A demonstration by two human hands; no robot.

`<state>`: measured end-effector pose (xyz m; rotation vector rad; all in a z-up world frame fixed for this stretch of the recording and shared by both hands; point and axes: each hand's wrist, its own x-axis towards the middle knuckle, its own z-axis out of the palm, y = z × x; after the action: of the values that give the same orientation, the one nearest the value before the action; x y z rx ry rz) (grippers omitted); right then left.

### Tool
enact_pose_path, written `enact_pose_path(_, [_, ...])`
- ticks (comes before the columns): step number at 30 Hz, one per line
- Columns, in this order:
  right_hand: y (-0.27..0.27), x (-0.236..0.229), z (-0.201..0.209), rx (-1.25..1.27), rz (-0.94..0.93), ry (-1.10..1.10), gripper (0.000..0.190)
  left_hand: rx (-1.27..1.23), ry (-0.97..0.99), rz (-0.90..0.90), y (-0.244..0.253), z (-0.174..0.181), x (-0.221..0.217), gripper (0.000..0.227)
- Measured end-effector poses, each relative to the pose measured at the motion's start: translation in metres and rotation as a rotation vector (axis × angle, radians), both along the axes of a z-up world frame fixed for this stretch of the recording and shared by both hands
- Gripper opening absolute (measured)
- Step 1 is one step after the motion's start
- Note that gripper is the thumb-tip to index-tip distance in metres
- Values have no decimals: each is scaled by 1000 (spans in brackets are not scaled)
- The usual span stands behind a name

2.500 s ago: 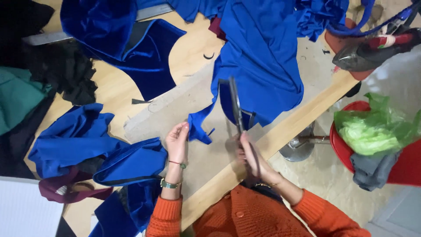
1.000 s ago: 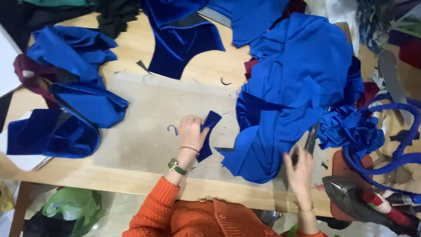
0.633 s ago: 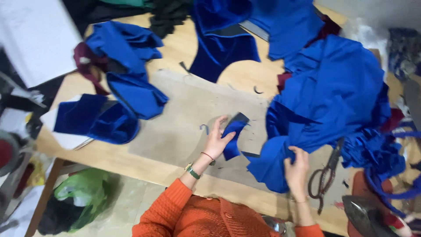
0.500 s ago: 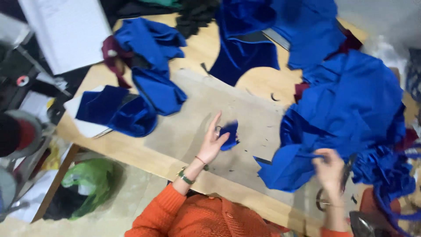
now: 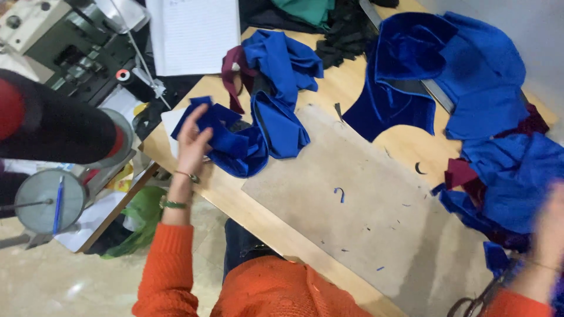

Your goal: The person cuts a piece of blue fabric using scissors, then smooths it out on the table. They place a white paper pattern on the fabric, trace around it with a white marking tool, and then fold the fabric.

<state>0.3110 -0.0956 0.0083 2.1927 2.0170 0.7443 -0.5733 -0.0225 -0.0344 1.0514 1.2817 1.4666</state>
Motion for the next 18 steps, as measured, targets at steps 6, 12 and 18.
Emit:
enact_pose_path(6, [-17,-176,-32,133,28,491,62,63,922,204,2,-21,-26,62])
enact_pose_path(12, [-145,-190,-35,27,-479,618,73,140,1164,324,-18,32,35,49])
enact_pose_path(18, [-258,-149,-80,208,-504,415,55,418,1063,5,-28,33,162,31])
